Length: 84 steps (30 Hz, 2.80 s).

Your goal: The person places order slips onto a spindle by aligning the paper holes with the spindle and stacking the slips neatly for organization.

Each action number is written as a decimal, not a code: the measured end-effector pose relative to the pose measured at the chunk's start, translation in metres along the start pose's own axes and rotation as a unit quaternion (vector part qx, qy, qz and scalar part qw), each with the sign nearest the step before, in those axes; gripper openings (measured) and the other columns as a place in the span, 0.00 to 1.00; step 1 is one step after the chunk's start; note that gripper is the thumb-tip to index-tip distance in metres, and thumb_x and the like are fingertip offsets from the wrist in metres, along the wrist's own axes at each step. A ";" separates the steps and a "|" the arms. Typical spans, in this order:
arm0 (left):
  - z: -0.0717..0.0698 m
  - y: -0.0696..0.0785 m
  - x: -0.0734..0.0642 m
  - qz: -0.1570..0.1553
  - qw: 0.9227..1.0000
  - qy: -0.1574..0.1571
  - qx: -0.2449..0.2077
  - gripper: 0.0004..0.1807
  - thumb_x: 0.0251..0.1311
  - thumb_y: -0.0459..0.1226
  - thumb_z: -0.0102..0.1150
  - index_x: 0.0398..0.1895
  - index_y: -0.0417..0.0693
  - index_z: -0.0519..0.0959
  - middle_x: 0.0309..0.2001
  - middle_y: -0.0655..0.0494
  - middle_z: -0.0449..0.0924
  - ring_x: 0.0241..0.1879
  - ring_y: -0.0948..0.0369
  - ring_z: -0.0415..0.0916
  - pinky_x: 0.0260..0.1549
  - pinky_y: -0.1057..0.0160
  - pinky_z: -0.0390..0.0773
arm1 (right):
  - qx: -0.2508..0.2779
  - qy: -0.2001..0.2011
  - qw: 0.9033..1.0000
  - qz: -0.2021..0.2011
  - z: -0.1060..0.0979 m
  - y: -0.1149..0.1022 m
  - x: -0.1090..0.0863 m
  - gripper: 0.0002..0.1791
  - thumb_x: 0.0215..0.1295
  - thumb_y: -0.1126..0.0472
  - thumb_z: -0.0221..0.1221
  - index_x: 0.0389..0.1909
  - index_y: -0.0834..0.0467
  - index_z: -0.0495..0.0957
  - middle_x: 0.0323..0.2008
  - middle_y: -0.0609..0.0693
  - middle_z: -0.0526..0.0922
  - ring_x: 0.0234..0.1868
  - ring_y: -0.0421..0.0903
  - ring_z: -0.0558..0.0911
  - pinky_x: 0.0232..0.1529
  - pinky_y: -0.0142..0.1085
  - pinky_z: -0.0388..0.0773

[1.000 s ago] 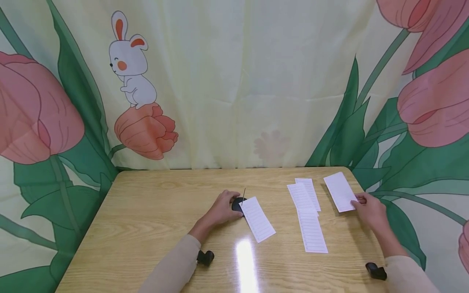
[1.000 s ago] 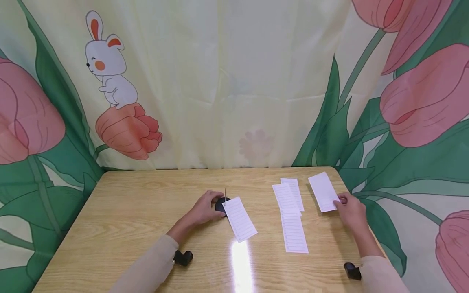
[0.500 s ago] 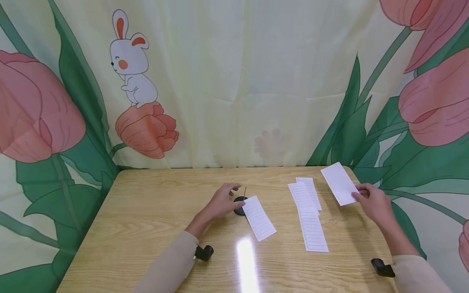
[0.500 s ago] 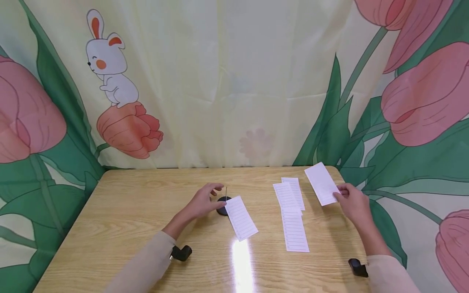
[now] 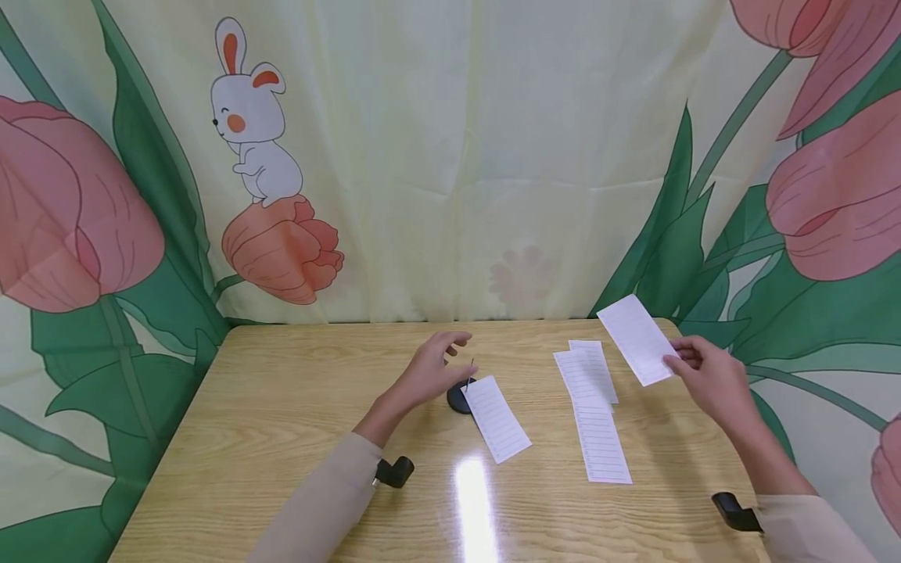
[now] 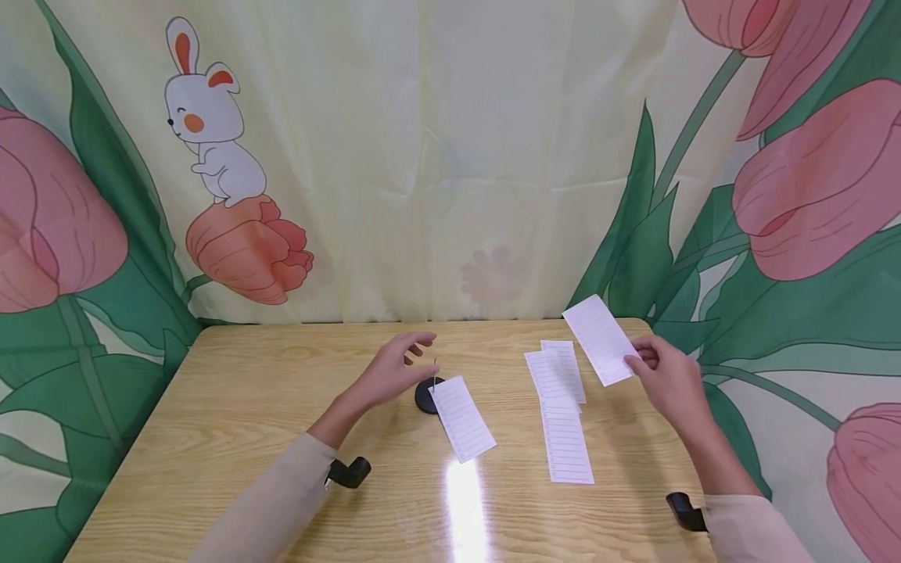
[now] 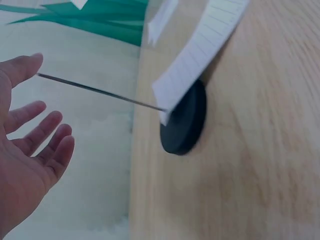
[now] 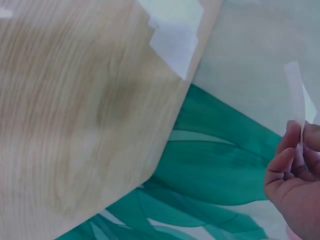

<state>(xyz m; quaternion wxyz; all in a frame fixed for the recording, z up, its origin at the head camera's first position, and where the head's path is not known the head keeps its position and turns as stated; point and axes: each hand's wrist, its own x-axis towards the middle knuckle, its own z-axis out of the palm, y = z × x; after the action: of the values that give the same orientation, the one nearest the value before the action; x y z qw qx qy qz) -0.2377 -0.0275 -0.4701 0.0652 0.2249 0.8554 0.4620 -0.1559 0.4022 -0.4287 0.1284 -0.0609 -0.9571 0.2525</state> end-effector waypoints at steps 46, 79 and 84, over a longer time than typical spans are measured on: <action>0.001 0.080 0.043 0.101 0.988 0.070 -0.093 0.10 0.73 0.37 0.61 0.51 0.43 0.85 0.41 0.49 0.86 0.37 0.60 0.78 0.32 0.68 0.76 | 0.097 -0.015 0.984 -0.151 0.016 -0.113 -0.010 0.12 0.67 0.68 0.66 0.50 0.64 0.83 0.38 0.56 0.87 0.31 0.41 0.80 0.32 0.23 0.77; -0.010 0.046 0.030 0.029 0.994 0.055 -0.090 0.04 0.69 0.33 0.64 0.39 0.43 0.87 0.37 0.51 0.87 0.35 0.59 0.80 0.33 0.65 0.78 | 0.195 -0.098 0.972 -0.084 0.078 -0.122 -0.030 0.11 0.68 0.66 0.66 0.49 0.63 0.82 0.38 0.54 0.84 0.36 0.42 0.82 0.36 0.29 0.80; -0.013 0.040 0.027 0.016 0.997 0.037 -0.072 0.04 0.70 0.33 0.63 0.39 0.42 0.86 0.36 0.51 0.85 0.35 0.59 0.77 0.34 0.65 0.77 | 0.206 -0.107 0.969 -0.083 0.087 -0.123 -0.033 0.10 0.68 0.66 0.67 0.48 0.62 0.82 0.38 0.53 0.85 0.36 0.41 0.82 0.37 0.29 0.80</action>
<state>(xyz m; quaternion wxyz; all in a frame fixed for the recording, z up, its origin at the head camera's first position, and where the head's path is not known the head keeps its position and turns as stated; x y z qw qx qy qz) -0.2526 -0.0066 -0.4268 0.0425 0.2160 0.8180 0.5315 -0.1544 0.2495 -0.4474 0.0561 0.0740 -0.8941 0.4381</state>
